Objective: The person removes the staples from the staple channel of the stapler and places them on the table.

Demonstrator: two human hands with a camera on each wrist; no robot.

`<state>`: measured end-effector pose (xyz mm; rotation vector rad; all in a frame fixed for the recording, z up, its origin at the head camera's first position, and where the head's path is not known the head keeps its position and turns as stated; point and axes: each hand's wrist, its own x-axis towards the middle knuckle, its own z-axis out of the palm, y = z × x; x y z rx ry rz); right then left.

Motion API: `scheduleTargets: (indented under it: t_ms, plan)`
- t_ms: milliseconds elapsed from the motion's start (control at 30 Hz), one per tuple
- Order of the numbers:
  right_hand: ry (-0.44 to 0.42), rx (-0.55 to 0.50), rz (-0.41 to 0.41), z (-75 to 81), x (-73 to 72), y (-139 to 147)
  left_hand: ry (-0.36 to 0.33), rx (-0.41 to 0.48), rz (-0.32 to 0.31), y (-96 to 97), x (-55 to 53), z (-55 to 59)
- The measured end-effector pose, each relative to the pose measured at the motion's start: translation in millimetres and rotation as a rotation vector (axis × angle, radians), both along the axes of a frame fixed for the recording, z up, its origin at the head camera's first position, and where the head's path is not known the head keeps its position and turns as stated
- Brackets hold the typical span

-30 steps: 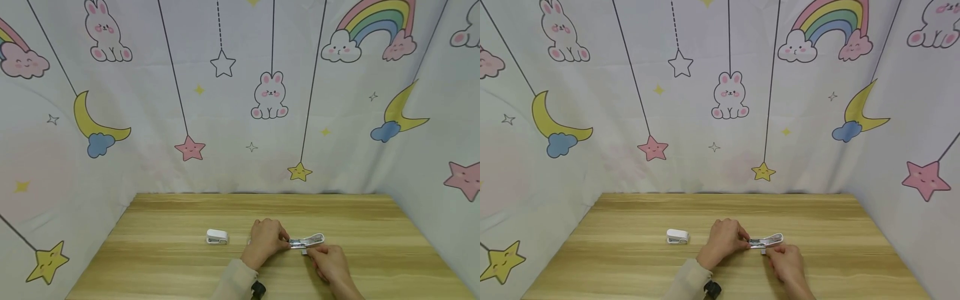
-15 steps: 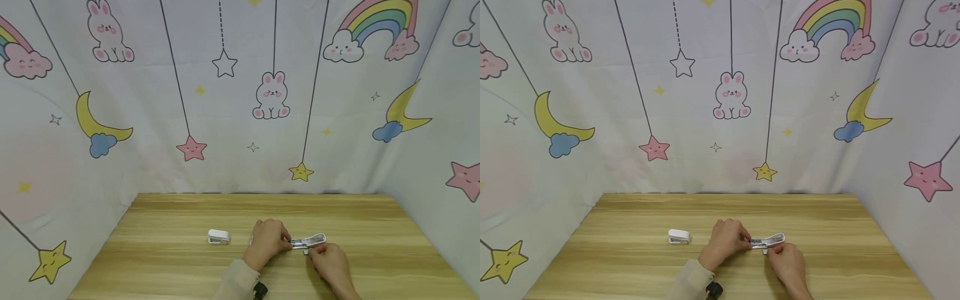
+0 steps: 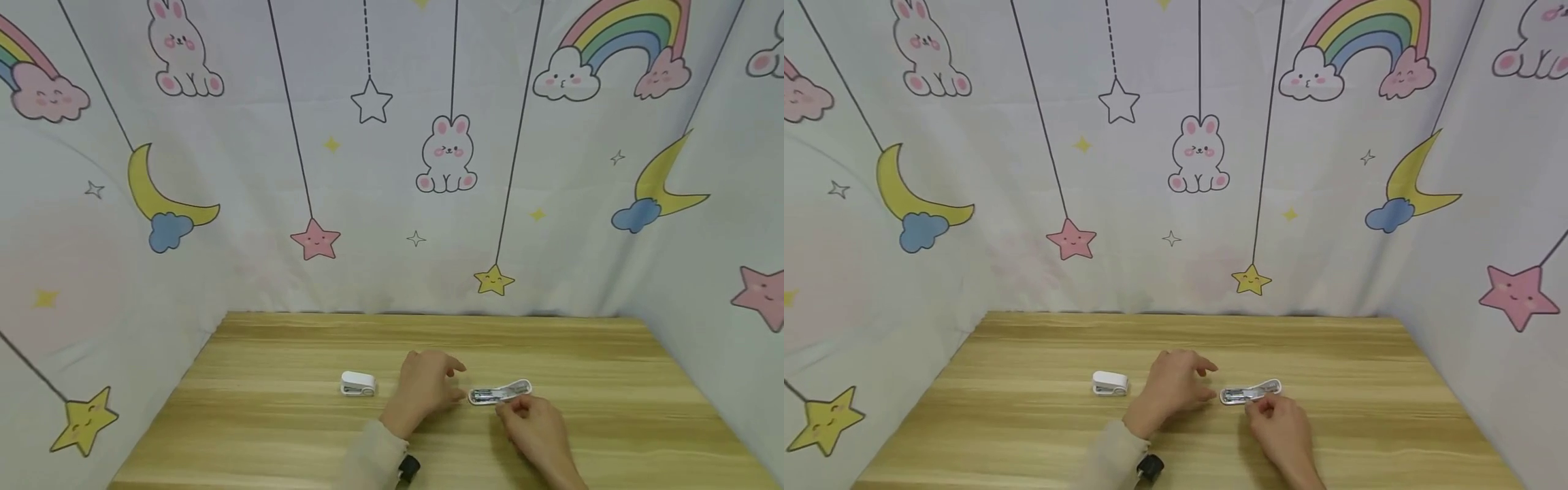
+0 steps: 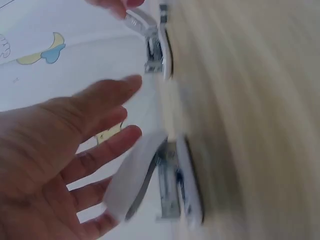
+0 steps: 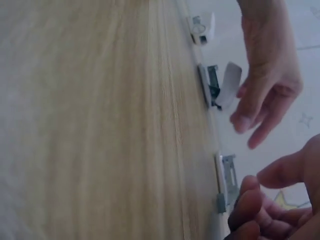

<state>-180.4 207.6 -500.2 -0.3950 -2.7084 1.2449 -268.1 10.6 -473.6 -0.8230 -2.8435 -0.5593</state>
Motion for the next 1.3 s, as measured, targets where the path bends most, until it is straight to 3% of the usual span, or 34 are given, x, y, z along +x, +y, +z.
scheduleTargets:
  t_ms: [67,200,300,433,600,800,1300]
  plan:
    - [0.034,0.006,0.033,0.4,-1.6,-5,-0.024,0.045,-0.029,-15.7,-2.4,2.0]
    - [0.082,-0.004,0.106,3.2,-5.3,-13,-0.147,0.194,-0.103,-46.4,-5.0,5.8]
    - [0.089,-0.063,0.165,5.3,-9.3,-20,-0.257,0.297,-0.127,-62.8,-3.1,4.1]
    - [0.126,-0.136,0.236,9.1,-18.7,-31,-0.307,0.353,-0.114,-73.3,0.7,-1.5]
    - [0.211,-0.143,0.303,11.8,-33.4,-52,-0.304,0.367,-0.108,-79.9,1.0,-12.9]
    - [0.245,-0.125,0.379,8.0,-50.8,-77,-0.335,0.423,-0.113,-85.8,-2.7,-23.6]
    - [0.272,-0.078,0.375,-4.7,-64.3,-96,-0.293,0.490,-0.064,-80.1,-5.5,-38.2]
